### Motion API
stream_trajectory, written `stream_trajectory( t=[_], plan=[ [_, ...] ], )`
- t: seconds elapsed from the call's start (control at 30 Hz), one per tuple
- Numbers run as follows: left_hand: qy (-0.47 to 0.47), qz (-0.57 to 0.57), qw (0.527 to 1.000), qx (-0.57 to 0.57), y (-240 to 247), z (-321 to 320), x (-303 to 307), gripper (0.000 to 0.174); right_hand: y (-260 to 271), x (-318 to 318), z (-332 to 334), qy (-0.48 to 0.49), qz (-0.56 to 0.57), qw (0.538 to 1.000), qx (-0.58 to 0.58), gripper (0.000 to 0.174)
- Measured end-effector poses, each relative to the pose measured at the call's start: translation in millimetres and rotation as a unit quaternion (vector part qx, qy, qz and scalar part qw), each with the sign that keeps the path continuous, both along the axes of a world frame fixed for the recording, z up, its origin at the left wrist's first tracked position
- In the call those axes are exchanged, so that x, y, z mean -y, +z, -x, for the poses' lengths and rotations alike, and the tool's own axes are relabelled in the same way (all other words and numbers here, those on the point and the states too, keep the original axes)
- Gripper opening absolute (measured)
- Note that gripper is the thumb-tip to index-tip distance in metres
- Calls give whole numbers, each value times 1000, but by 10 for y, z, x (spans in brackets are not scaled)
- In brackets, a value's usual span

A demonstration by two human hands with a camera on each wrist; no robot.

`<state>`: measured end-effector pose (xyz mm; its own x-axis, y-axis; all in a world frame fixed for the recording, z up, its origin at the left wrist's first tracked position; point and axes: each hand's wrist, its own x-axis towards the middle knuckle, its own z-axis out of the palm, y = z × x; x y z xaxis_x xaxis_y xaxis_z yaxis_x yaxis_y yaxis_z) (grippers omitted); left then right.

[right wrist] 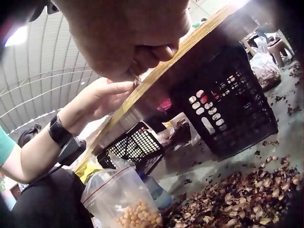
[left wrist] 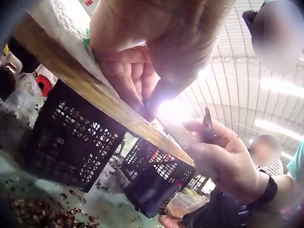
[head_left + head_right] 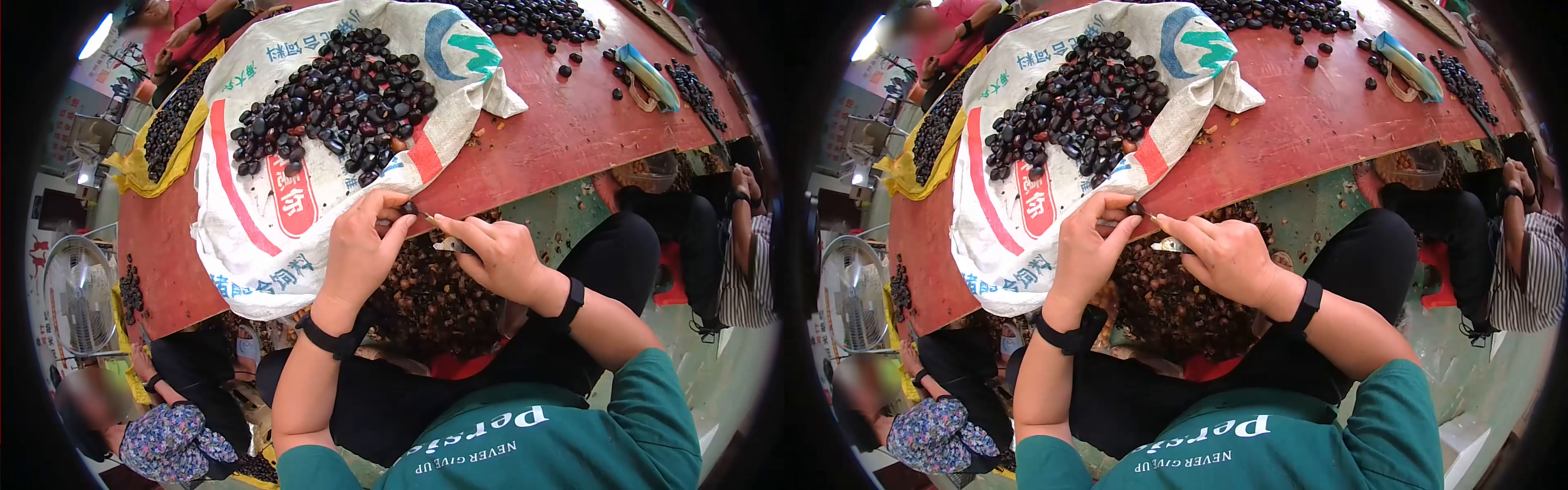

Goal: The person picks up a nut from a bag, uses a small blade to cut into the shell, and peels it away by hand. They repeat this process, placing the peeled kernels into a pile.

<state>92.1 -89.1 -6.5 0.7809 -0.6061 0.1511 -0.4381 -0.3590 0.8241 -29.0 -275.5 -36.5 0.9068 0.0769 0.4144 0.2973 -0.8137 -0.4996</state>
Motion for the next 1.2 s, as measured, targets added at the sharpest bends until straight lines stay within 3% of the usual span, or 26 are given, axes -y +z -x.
stream_trajectory(
  t=[0.27, 0.37, 0.4, 0.47, 0.6, 0.7, 0.8, 0.83, 0.87, 0.97, 1.0, 1.2],
  plan=[
    [15, -14, 1000, 20, -3, 33, 23, 21, 53, 43, -23, -13, -73, 996, -41, 43],
    [35, 15, 999, -5, 2, 88, 21, 25, 139, 228, -123, -16, -133, 989, -55, 31],
    [41, 74, 994, -72, 27, 123, 7, 27, 233, 294, -140, -31, -135, 987, -80, 30],
    [48, 190, 959, -205, 95, 230, -44, 31, 266, 442, -201, -90, -89, 987, -97, 23],
    [63, 255, 906, -331, 363, 505, -203, 33, 301, 612, -280, -130, 59, 988, -65, 29],
    [68, 293, 895, -328, 340, 675, -314, 36, 416, 503, -247, -202, 85, 975, -33, 30],
    [89, 330, 889, -305, 311, 812, -356, 35, 655, 208, -87, -115, -70, 991, -21, 34],
    [96, 340, 885, -304, 293, 844, -370, 35, 707, 89, -13, -34, -174, 982, -62, 36],
    [100, 348, 881, -304, 277, 874, -385, 34, 753, -32, 66, 44, -276, 955, -103, 38],
    [95, 362, 881, -289, 243, 912, -411, 35, 870, -305, 216, 144, -391, 887, -200, 43],
    [92, 362, 886, -276, 235, 923, -424, 35, 916, -351, 228, 140, -356, 901, -205, 44],
    [96, 339, 914, -199, 214, 1004, -504, 33, 800, -507, 250, 142, -394, 887, -195, 42]
  ],
)
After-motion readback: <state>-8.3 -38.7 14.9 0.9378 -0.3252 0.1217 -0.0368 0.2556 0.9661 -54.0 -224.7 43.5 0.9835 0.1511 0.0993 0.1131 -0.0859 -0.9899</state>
